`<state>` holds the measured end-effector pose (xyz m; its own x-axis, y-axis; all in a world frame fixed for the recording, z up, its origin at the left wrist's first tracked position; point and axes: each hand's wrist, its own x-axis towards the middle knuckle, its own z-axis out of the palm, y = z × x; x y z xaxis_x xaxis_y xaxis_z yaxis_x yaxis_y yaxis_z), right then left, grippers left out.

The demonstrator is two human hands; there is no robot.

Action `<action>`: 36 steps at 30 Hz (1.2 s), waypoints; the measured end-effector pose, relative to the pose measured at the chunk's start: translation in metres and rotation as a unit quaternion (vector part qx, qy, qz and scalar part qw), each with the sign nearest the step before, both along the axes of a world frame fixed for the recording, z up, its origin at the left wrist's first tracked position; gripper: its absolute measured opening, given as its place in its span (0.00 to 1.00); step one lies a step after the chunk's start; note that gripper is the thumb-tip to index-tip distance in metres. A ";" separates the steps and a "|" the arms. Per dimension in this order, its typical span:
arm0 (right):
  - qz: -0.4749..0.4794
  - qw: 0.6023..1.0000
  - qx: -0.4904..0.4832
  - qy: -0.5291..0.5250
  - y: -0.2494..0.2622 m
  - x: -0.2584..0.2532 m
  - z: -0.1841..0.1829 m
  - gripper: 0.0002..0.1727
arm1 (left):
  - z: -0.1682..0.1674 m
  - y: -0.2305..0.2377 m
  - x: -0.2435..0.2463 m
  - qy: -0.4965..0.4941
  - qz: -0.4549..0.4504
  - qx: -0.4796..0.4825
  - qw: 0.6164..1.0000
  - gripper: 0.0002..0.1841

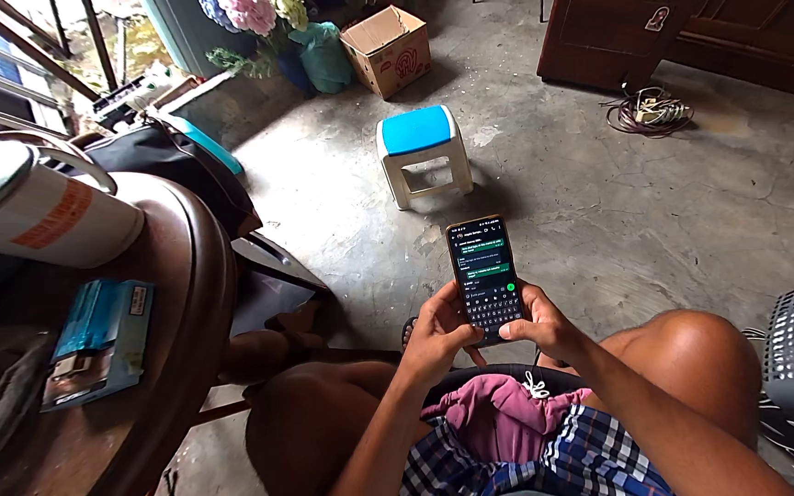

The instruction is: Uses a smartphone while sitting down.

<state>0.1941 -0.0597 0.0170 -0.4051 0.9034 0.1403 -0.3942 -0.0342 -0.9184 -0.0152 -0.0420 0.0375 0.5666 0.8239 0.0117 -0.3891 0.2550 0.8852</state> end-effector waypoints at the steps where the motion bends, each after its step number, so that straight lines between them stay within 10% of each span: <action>1: -0.001 1.000 -0.001 -0.001 0.000 0.000 0.000 0.29 | 0.000 0.000 0.000 0.001 0.001 -0.001 1.000 0.28; 36: -0.005 1.000 0.002 -0.021 -0.001 -0.001 0.003 0.32 | -0.002 0.001 -0.003 -0.007 -0.012 0.017 1.000 0.33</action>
<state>0.1935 -0.0604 0.0196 -0.4016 0.9069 0.1275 -0.3550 -0.0258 -0.9345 -0.0178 -0.0409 0.0353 0.5853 0.8094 0.0473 -0.3963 0.2348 0.8876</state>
